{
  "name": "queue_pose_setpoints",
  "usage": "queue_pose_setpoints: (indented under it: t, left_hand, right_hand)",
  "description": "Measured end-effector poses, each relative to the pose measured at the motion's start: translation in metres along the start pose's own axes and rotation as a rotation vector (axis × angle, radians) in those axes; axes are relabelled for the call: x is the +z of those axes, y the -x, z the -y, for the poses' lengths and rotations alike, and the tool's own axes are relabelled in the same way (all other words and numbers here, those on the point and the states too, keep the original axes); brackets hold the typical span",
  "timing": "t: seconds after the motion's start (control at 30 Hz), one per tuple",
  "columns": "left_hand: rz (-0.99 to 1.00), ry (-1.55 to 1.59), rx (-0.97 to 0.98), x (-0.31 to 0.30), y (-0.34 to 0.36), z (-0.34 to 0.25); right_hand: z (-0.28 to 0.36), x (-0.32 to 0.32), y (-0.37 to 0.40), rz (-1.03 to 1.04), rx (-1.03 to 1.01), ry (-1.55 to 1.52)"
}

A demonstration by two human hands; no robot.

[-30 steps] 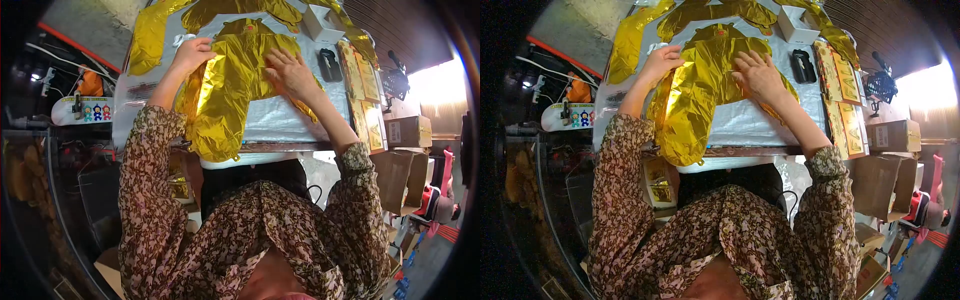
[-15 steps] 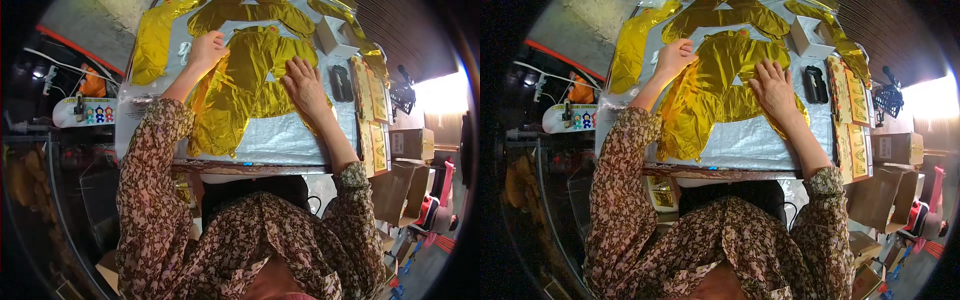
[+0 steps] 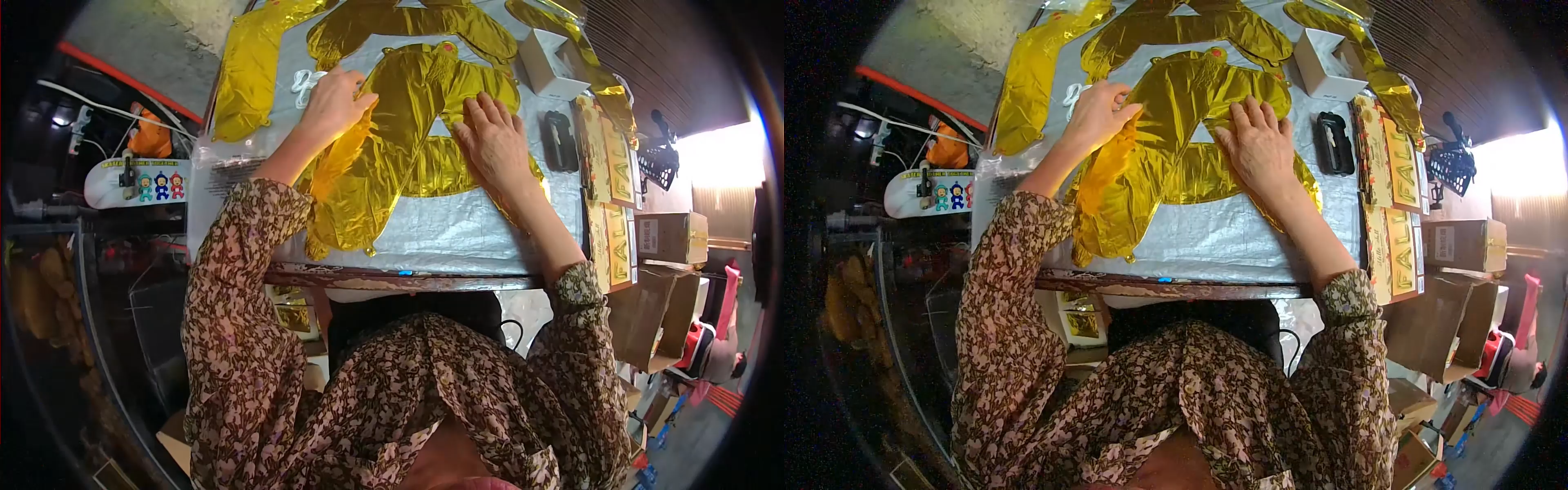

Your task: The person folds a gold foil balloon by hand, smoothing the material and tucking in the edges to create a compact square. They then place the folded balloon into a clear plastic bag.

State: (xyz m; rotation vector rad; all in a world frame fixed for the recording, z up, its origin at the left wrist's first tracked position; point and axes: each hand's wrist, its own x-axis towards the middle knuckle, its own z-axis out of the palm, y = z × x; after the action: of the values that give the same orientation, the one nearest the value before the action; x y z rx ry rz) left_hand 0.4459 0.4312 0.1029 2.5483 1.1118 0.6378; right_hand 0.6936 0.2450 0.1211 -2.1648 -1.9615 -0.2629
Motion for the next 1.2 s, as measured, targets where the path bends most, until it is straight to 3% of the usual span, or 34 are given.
queue_pose_setpoints:
  t: [0.3, 0.4, 0.5, 0.57, 0.67, 0.7, 0.77, 0.87, 0.97, 1.03, 1.07, 1.1, 1.13, 1.2]
  left_hand:
    - [-0.016, 0.098, 0.008, -0.003, 0.002, 0.000]
    - [0.067, 0.073, -0.024, -0.012, -0.001, -0.008]
    - [-0.083, 0.043, 0.117, -0.017, -0.003, -0.028]
    - [0.058, 0.105, 0.268, -0.018, -0.006, -0.044]
    - [0.208, 0.078, 0.252, -0.004, -0.006, -0.050]
    - [0.143, 0.061, 0.303, 0.004, -0.005, -0.045]
    - [0.225, 0.059, 0.238, -0.008, -0.007, -0.058]
    - [0.193, 0.058, 0.225, -0.011, -0.005, -0.063]
    - [0.151, 0.034, 0.267, -0.016, -0.004, -0.066]
    - [0.127, 0.036, 0.288, -0.024, -0.001, -0.072]
    - [0.117, 0.057, 0.333, -0.032, 0.000, -0.080]
    - [0.099, 0.079, 0.376, -0.040, 0.002, -0.087]
    - [0.084, 0.082, 0.399, -0.046, 0.005, -0.094]
    - [0.143, 0.124, 0.401, -0.059, 0.010, -0.123]
  right_hand:
    - [0.001, -0.001, -0.005, 0.009, -0.002, 0.002]
    - [0.001, -0.002, -0.004, -0.005, -0.006, 0.004]
    - [0.002, -0.001, -0.004, -0.030, -0.003, -0.004]
    - [0.006, -0.002, -0.004, -0.029, 0.009, -0.027]
    - [0.002, 0.010, -0.001, -0.033, 0.034, -0.026]
    - [0.002, 0.010, -0.001, -0.002, 0.054, -0.031]
    - [-0.001, 0.011, 0.002, -0.037, 0.038, -0.009]
    - [-0.009, -0.015, 0.008, -0.169, -0.024, -0.084]
    - [-0.052, -0.078, 0.010, -0.230, -0.060, -0.175]
    - [-0.102, -0.124, 0.008, -0.035, 0.228, -0.070]
    - [-0.153, -0.114, -0.001, -0.086, 0.386, 0.038]
    - [-0.202, -0.120, 0.002, -0.216, 0.355, 0.050]
    - [-0.256, -0.118, -0.004, -0.118, 0.462, 0.136]
    - [-0.321, -0.117, 0.003, -0.166, 0.449, 0.115]
